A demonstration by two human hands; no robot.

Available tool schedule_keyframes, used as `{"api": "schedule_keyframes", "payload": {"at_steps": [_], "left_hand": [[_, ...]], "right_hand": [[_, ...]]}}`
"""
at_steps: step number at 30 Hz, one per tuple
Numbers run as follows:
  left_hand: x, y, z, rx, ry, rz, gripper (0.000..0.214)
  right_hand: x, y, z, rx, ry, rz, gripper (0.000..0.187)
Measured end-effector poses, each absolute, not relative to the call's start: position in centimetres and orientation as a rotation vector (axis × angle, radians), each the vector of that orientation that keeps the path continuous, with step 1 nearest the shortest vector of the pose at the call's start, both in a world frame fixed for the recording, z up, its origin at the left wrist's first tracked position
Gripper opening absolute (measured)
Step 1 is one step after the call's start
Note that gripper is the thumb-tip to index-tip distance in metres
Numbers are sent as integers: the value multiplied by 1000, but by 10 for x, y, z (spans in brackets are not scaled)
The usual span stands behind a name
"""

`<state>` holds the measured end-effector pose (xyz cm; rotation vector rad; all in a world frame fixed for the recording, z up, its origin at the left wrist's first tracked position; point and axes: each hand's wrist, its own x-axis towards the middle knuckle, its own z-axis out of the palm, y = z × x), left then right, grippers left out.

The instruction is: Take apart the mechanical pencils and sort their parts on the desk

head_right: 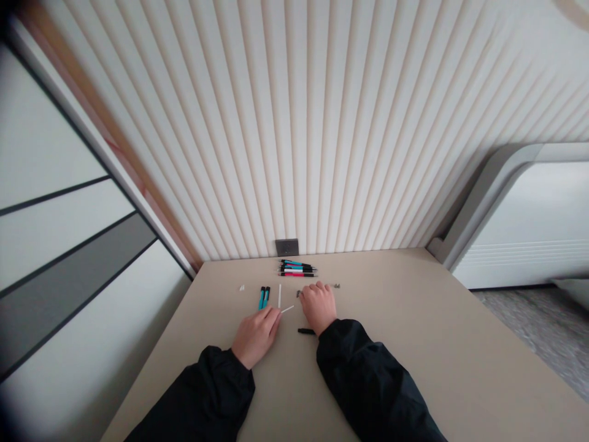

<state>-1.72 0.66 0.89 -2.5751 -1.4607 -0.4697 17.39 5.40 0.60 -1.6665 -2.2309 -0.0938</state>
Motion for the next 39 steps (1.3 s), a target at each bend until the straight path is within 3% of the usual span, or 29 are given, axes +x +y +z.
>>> {"api": "schedule_keyframes", "payload": {"at_steps": [24,32,39], "left_hand": [[-15,5,16,-2690,-1574,-247,22],[-15,5,16,-2677,-1578,-230,23],[-15,4,15,-2677,-1589,-218,24]], "right_hand": [[178,62,14,-1777,-2262,172,11],[177,68,15,-1733,-2335,222,24],[176,74,16,-1731,-2375,286,19]]}}
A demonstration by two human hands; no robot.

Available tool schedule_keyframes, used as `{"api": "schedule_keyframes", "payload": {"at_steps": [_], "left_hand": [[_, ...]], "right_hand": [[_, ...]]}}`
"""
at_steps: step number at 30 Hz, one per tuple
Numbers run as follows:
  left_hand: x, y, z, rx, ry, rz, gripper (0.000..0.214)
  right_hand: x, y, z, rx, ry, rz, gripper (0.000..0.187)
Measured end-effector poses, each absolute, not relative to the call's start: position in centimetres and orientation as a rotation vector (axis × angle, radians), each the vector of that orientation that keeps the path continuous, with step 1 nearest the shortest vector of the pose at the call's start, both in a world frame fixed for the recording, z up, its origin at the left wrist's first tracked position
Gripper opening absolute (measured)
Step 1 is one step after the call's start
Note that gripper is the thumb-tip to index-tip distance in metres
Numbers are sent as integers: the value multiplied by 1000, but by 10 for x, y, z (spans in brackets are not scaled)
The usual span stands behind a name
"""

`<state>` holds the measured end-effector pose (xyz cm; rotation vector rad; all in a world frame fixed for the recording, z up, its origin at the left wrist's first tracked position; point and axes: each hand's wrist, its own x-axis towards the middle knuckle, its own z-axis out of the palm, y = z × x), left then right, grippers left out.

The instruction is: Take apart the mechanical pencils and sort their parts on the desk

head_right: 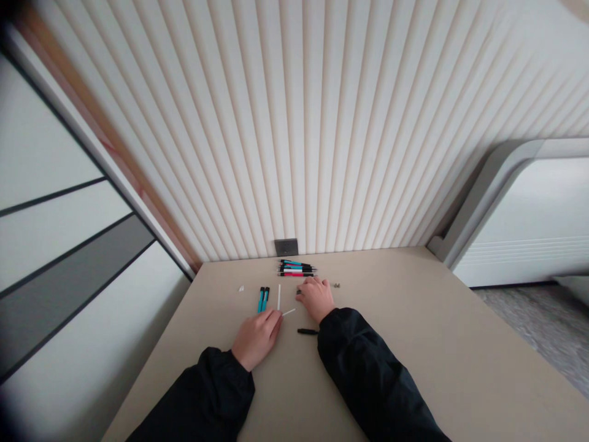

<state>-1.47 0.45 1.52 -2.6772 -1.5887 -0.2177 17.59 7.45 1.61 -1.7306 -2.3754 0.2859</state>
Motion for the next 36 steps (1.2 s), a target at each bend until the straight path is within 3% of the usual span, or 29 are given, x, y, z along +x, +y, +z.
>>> {"api": "schedule_keyframes", "payload": {"at_steps": [22,29,36], "left_hand": [[-15,6,17,-2689,-1617,-229,25],[-18,7,19,-2639,-1643,-259,26],[-18,7,19,-2595,-1653,-361,33]], "right_hand": [[184,75,22,-1706,-2389,241,21],[182,45,38,-1360,-2303,237,29],[186,29,33,-1317,-2328,238,31]]}}
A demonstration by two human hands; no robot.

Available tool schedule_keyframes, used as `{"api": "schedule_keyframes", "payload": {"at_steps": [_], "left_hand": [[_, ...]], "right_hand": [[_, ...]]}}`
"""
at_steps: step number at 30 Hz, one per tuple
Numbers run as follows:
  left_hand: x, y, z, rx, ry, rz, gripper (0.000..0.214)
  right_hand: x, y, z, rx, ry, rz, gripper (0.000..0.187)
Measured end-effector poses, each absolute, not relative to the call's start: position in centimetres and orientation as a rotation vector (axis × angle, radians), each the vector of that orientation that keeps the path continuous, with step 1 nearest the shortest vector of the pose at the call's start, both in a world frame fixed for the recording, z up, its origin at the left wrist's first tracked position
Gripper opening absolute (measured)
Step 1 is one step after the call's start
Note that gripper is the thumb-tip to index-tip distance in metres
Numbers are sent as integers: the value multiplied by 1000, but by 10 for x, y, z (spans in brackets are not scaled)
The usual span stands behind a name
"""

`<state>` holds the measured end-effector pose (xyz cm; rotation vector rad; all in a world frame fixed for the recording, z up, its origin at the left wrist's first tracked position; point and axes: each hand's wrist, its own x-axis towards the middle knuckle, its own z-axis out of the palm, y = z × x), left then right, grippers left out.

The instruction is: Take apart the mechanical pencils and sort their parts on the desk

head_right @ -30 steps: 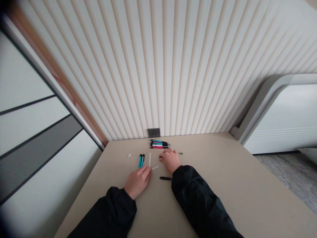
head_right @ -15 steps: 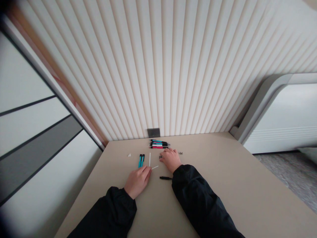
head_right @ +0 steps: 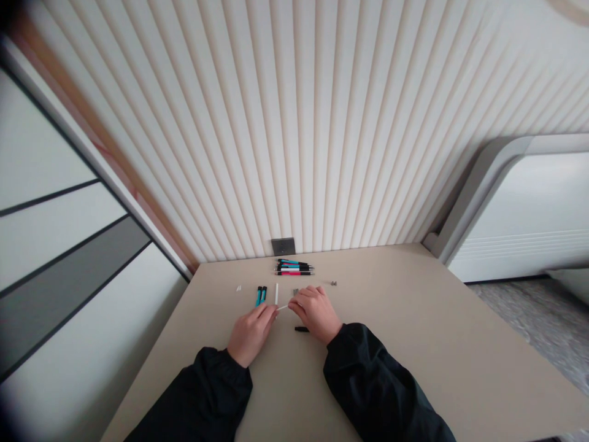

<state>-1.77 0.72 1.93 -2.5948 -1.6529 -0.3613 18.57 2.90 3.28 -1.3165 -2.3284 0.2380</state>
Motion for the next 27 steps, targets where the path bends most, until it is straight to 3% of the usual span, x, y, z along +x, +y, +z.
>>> {"api": "schedule_keyframes", "payload": {"at_steps": [9,16,27], "left_hand": [[-29,10,21,-2244,-1880,-675,35],[-19,8,18,-2406,-1874,-400,30],[-14,5,15,-2541,-1849,-276,29]], "right_hand": [[204,30,36,-1587,-2120,54,31],[169,19,20,-1662,-2232,-152,28],[154,16,17,-1532,-2375,-29,28]]}}
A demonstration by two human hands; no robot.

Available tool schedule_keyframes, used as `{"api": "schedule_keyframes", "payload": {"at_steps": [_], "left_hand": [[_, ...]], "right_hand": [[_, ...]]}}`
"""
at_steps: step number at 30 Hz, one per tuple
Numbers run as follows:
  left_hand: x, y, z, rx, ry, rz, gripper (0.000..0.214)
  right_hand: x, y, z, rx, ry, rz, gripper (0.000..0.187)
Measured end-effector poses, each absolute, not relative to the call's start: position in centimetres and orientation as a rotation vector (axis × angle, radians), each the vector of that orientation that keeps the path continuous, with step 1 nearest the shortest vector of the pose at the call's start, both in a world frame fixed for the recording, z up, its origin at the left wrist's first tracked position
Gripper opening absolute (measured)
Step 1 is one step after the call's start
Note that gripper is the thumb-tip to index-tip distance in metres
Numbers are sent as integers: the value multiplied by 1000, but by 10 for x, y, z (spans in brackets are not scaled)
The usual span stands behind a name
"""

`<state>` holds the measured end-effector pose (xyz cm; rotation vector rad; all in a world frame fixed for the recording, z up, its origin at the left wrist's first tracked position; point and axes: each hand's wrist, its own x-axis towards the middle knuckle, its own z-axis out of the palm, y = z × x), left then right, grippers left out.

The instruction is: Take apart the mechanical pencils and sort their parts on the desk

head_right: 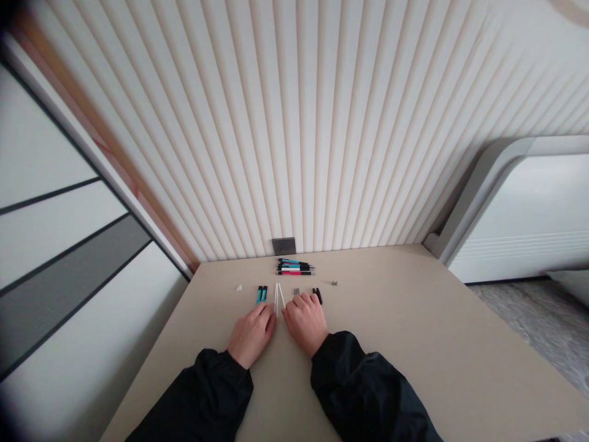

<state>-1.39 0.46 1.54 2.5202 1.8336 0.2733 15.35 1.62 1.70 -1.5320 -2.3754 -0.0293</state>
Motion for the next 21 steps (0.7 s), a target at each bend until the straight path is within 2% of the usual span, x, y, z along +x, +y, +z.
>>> {"api": "schedule_keyframes", "payload": {"at_steps": [14,21], "left_hand": [[-15,3,14,2568,1699,272,29],[-13,2,18,2563,1659,263,30]], "right_hand": [[155,12,8,-1486,-2434,26,20],[155,15,5,-1384,-2463,43,24]]}}
